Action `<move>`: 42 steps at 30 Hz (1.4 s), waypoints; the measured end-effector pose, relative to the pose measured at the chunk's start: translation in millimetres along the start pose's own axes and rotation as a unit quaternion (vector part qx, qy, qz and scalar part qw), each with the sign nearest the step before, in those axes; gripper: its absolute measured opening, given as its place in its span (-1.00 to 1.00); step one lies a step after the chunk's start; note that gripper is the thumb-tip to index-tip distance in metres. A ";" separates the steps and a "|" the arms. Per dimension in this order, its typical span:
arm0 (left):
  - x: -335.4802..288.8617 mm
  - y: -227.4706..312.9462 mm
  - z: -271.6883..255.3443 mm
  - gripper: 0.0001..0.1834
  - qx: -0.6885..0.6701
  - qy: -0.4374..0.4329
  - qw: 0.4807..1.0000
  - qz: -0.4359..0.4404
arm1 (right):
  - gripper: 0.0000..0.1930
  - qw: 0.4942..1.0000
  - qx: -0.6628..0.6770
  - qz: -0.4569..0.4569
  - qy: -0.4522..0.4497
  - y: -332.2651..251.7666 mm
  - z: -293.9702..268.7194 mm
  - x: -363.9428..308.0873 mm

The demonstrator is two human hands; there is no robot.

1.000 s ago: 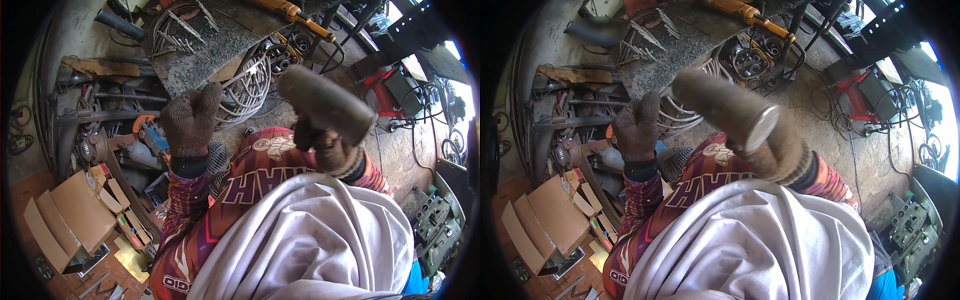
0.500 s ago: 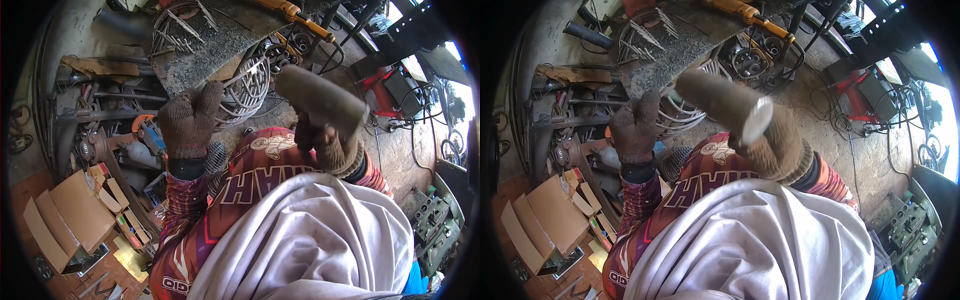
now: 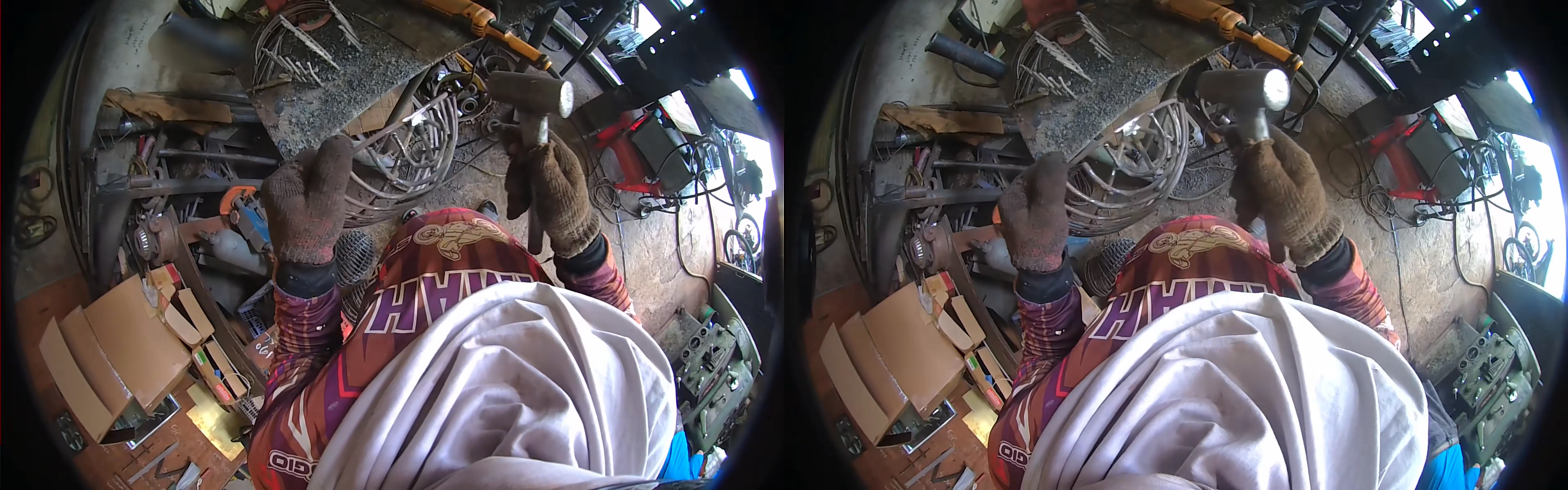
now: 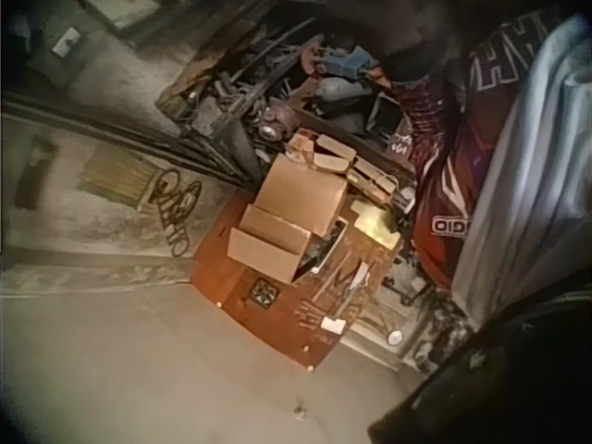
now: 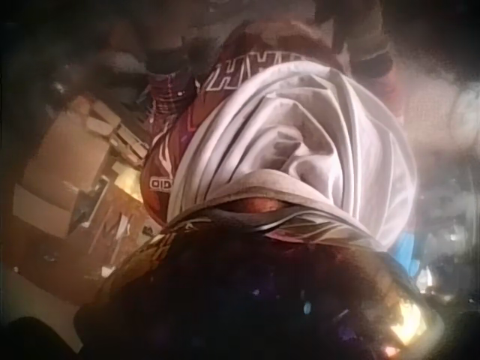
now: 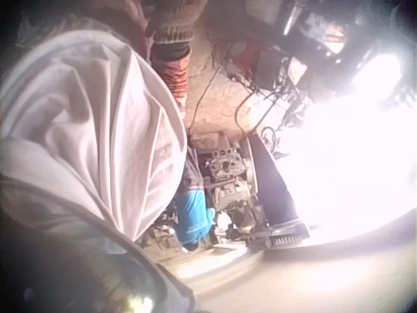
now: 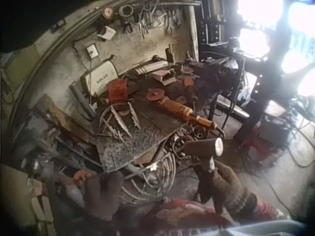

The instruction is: The person uses an angle grinder to smooth a metal cage-like object and then uses a hammer to strike the metal.

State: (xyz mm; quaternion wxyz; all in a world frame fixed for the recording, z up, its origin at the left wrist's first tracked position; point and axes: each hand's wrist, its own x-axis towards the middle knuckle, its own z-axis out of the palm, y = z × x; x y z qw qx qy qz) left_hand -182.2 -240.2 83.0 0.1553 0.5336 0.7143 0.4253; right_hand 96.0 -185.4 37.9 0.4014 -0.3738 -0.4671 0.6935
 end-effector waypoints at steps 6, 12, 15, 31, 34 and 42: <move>-7.2 -5.9 -7.8 -0.56 -0.079 -0.017 0.997 0.003 | -0.50 0.998 0.015 0.024 0.062 23.8 -18.4 -5.6; -9.0 0.5 -11.2 -0.54 -0.120 -0.023 0.991 -0.058 | -0.55 0.994 0.035 0.029 0.095 30.9 -26.0 -7.5; -8.5 9.5 -6.1 -0.52 -0.145 0.008 0.987 -0.073 | -0.55 0.994 0.032 0.031 0.099 33.3 -26.8 -8.4; -5.6 12.4 17.5 -0.65 0.160 -0.002 0.983 0.088 | -0.56 0.959 -0.261 -0.043 -0.099 -16.2 26.2 -19.4; -5.5 14.1 20.0 -0.66 0.143 0.016 0.986 0.082 | -0.58 0.976 -0.187 -0.028 -0.107 -22.2 22.5 -20.3; 0.7 9.8 17.0 -0.65 0.152 0.034 0.977 0.144 | -0.54 0.926 -0.361 -0.049 -0.096 -17.1 26.8 -2.6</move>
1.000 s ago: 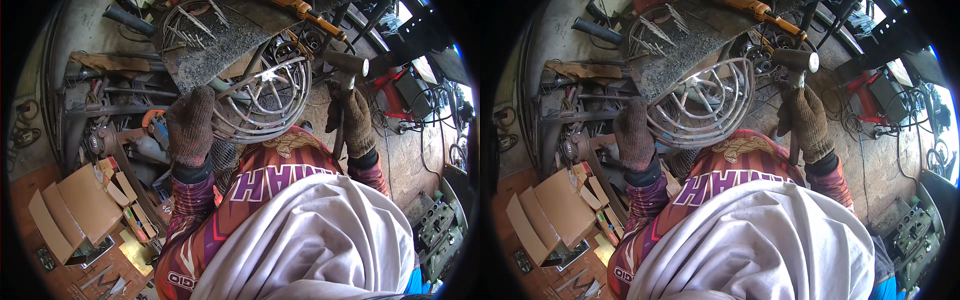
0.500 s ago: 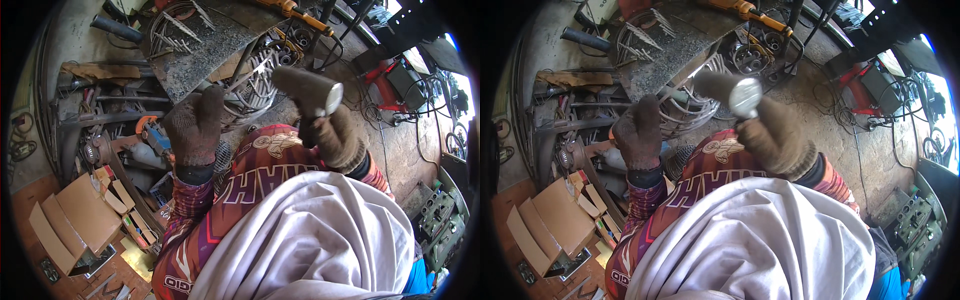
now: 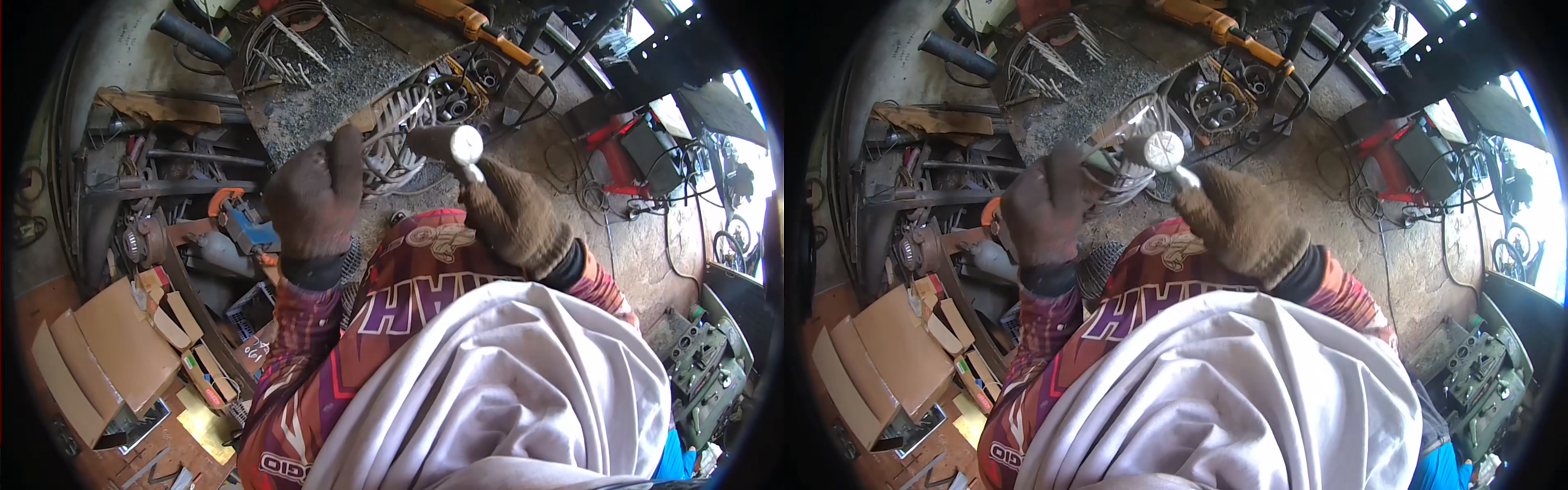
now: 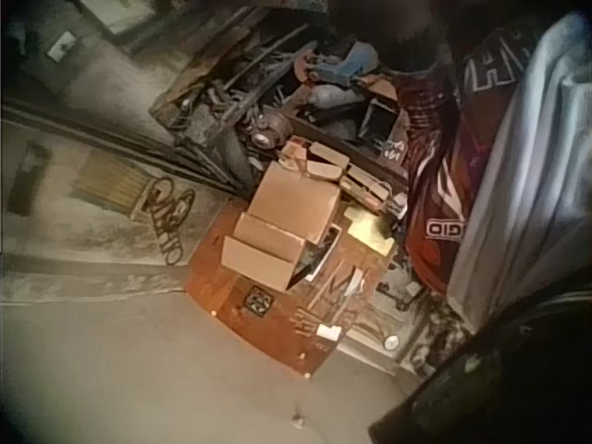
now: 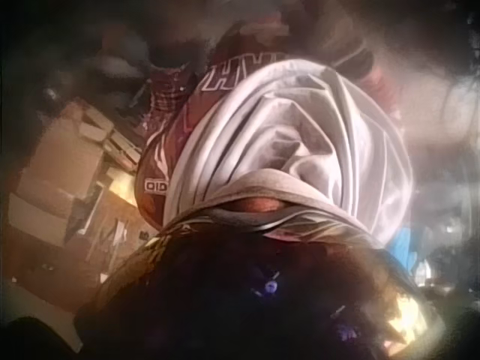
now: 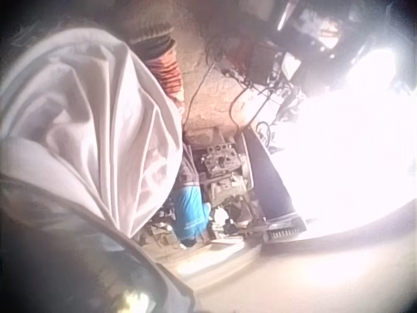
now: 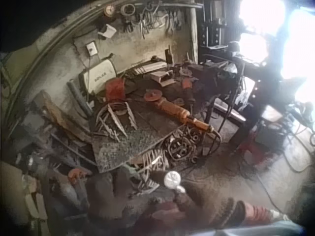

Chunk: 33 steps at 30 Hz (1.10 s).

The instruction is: The person uses an angle grinder to smooth a metal cage-like object and then uses a hammer to strike the metal.

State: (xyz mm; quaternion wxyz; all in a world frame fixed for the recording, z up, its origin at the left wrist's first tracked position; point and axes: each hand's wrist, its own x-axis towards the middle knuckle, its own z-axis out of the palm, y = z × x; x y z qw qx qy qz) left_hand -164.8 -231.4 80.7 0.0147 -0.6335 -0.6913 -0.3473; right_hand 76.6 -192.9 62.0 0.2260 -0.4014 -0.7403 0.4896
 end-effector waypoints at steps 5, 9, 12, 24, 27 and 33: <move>3.1 -14.9 7.9 -0.64 0.022 0.008 0.999 0.045 | -0.55 0.956 0.284 -0.029 0.066 6.4 5.4 -16.4; 3.8 -15.9 12.9 -0.62 -0.062 -0.006 0.997 -0.052 | -0.67 0.972 0.180 -0.128 0.076 34.4 11.9 -16.4; 6.4 -12.5 10.0 -0.62 -0.058 -0.019 0.996 -0.062 | -0.67 0.993 0.075 -0.079 0.036 22.2 7.6 -4.9; 5.8 -9.8 11.1 -0.63 -0.068 -0.002 0.997 -0.046 | -0.61 0.996 0.055 -0.035 0.059 -7.0 0.1 -2.4; 5.8 -0.5 1.4 -0.63 -0.073 -0.025 0.995 -0.068 | -0.56 0.999 0.035 0.014 0.038 -3.0 1.3 4.4; 11.0 -6.6 2.0 -0.58 -0.057 -0.010 0.995 -0.075 | -0.44 0.894 0.434 -0.062 0.097 2.1 3.9 -13.8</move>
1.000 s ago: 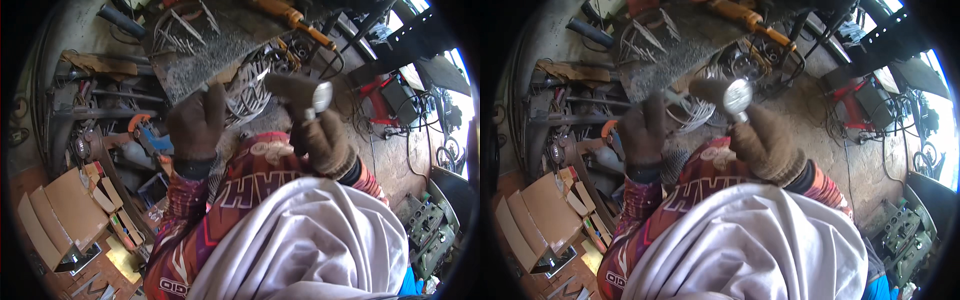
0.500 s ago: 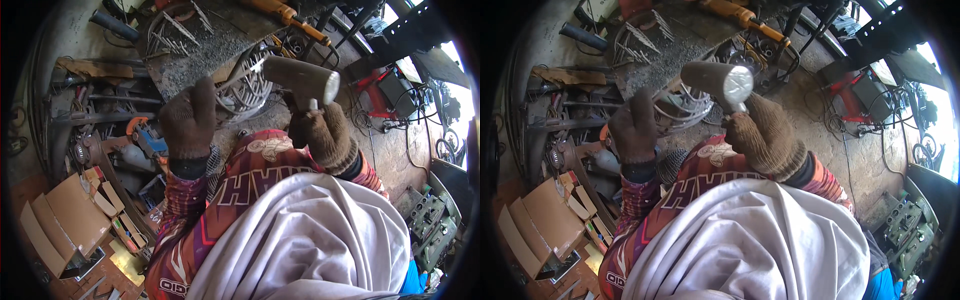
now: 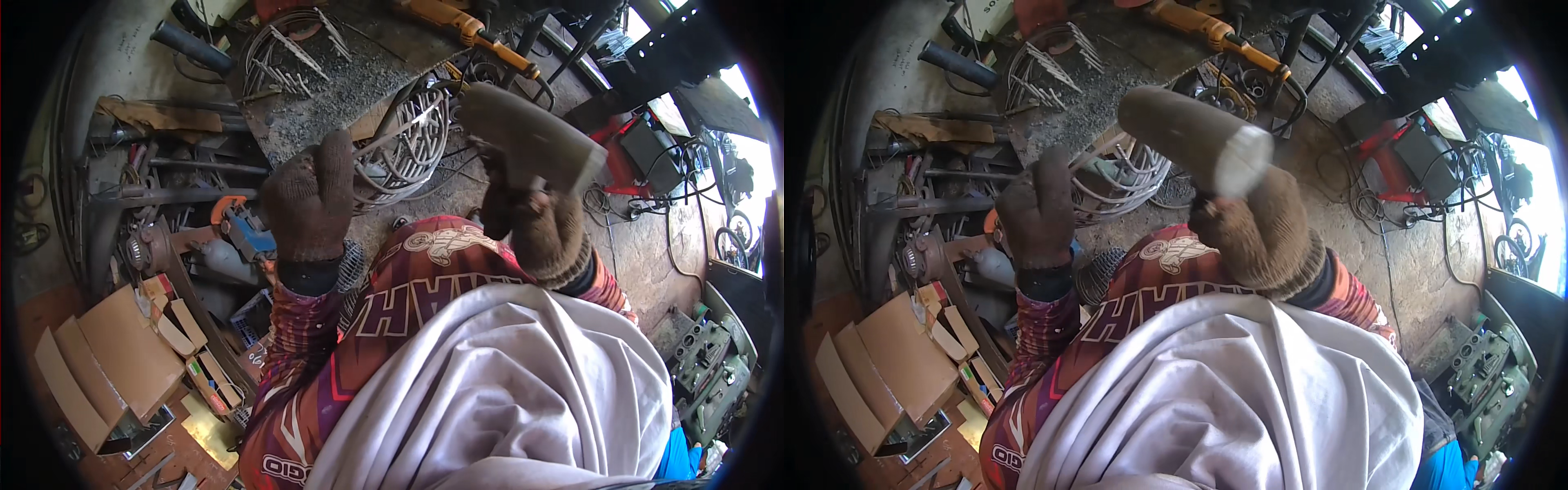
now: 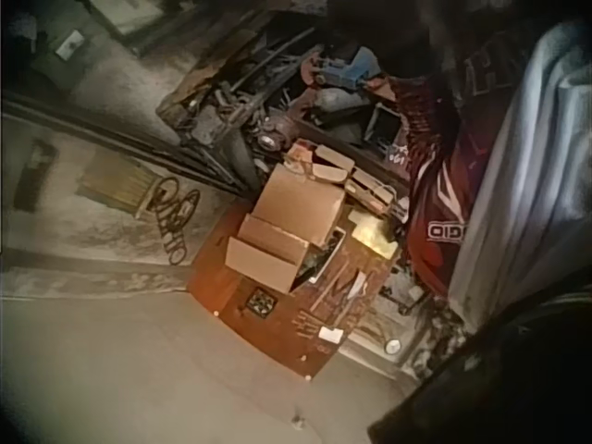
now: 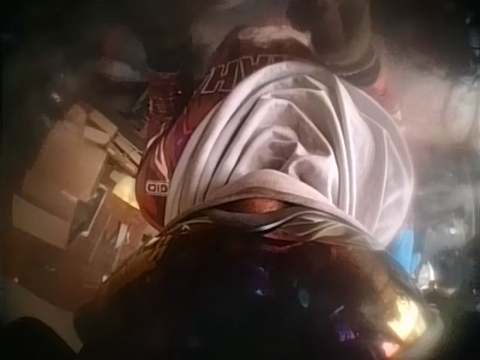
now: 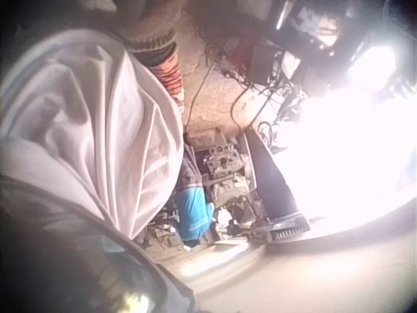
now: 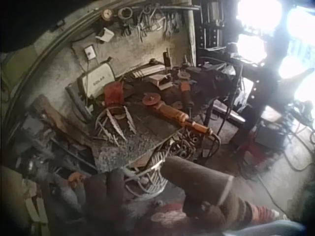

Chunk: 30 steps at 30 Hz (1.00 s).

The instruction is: The person uses an angle grinder to smooth a metal cage-like object and then uses a hammer to strike the metal.

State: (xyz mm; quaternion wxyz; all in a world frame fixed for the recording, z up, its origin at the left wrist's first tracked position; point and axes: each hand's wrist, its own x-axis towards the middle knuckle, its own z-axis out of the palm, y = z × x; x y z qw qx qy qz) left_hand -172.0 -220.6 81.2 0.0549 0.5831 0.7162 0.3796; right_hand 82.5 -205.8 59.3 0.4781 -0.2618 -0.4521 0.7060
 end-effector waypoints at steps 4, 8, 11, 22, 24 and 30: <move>-3.3 9.1 1.3 -0.59 -0.043 -0.013 0.999 -0.008 | -0.56 0.915 -0.383 -0.072 -0.101 -0.4 -1.6 20.8; -11.9 -3.0 1.5 -0.54 -0.075 -0.020 0.997 -0.030 | -0.55 0.963 -0.244 0.108 -0.040 1.2 3.8 11.5; -3.2 8.9 -9.2 -0.57 -0.102 -0.024 0.990 -0.096 | -0.46 0.986 -0.167 0.014 -0.025 4.1 -11.0 12.0; -13.1 -15.5 -14.4 -0.55 -0.235 -0.051 0.956 -0.169 | -0.47 0.983 -0.096 0.120 0.100 27.9 -48.1 7.8; -13.2 -8.3 -11.5 -0.55 -0.253 -0.030 0.949 -0.183 | -0.47 0.982 -0.091 0.121 0.112 33.1 -52.8 6.8; -9.8 2.9 -14.1 -0.55 -0.273 -0.031 0.936 -0.219 | -0.47 0.979 -0.085 0.131 0.128 43.9 -68.9 2.0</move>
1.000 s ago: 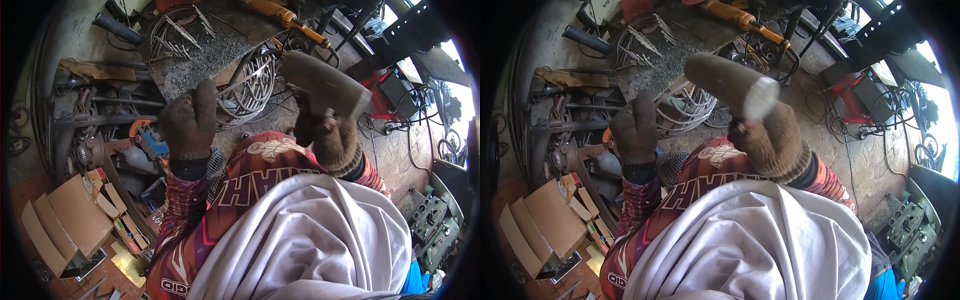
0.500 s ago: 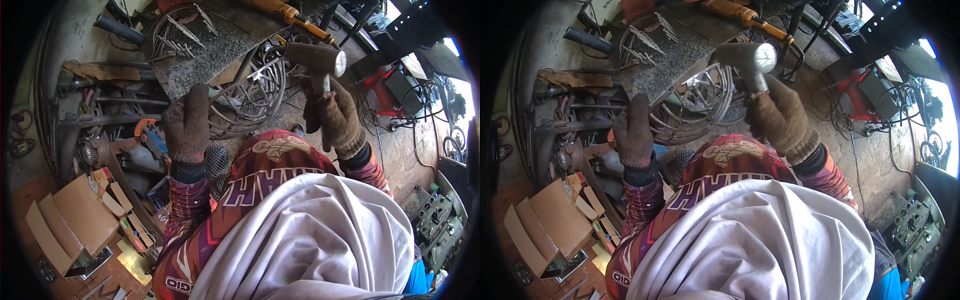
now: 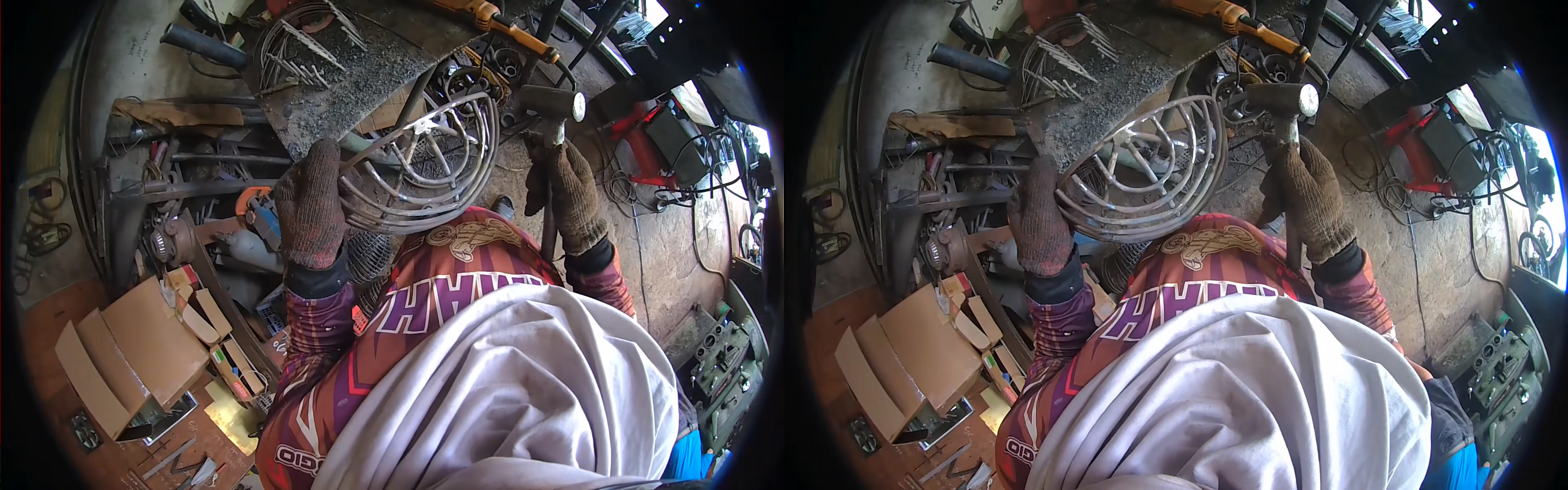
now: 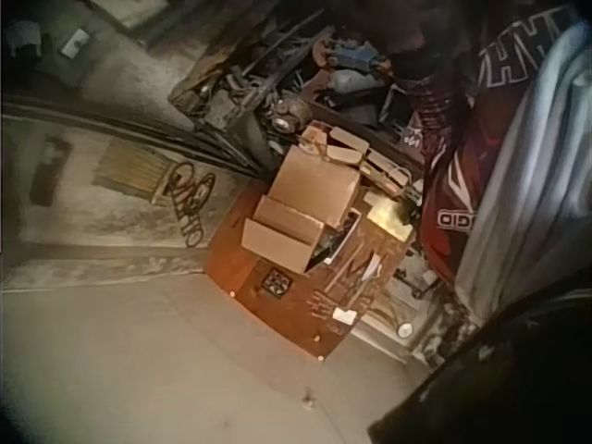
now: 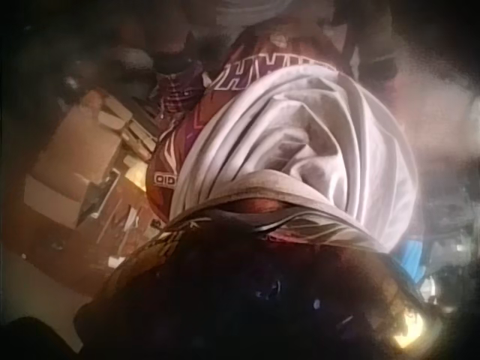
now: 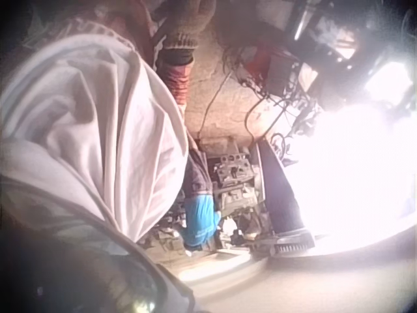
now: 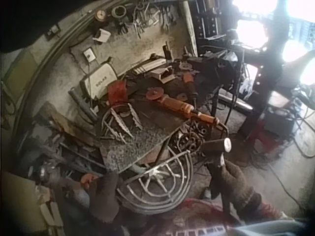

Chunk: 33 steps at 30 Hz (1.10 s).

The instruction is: The person uses an angle grinder to smooth a metal cage-like object and then uses a hammer to strike the metal.

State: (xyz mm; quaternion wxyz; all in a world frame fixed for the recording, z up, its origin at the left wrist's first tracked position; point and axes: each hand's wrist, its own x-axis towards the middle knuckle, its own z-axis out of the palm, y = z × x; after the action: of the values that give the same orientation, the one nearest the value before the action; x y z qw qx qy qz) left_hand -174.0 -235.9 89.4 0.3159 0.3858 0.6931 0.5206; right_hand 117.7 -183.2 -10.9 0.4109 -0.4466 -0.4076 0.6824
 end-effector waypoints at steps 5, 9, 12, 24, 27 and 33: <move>7.2 -22.0 -5.2 -0.51 0.020 0.012 0.999 0.040 | -0.59 0.999 0.028 0.000 0.014 -3.2 1.4 -4.6; 9.9 -31.6 -4.2 -0.47 0.090 0.014 0.990 0.109 | -0.60 1.000 0.014 0.004 0.017 -6.4 -0.8 -4.1; 12.8 -29.1 -4.7 -0.48 -0.066 -0.010 0.998 -0.017 | -0.58 1.000 0.012 0.010 0.005 -10.4 -0.8 -2.6; 14.0 -24.6 12.5 -0.51 0.057 -0.057 0.995 0.058 | -0.60 0.983 -0.085 -0.159 -0.027 -34.5 17.4 0.5; 16.0 -27.4 19.1 -0.57 0.157 -0.059 0.980 0.108 | -0.61 0.930 -0.175 -0.323 0.016 -58.3 47.6 5.8; 17.4 -24.8 17.5 -0.54 0.189 -0.108 0.973 0.075 | -0.58 0.902 -0.288 -0.319 -0.046 -46.1 59.7 36.7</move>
State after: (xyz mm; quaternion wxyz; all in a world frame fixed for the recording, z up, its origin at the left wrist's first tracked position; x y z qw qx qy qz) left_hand -173.1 -216.5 60.3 0.2704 0.5431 0.7098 0.3578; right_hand 60.8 -145.3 37.7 0.4407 -0.3595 -0.7253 0.3880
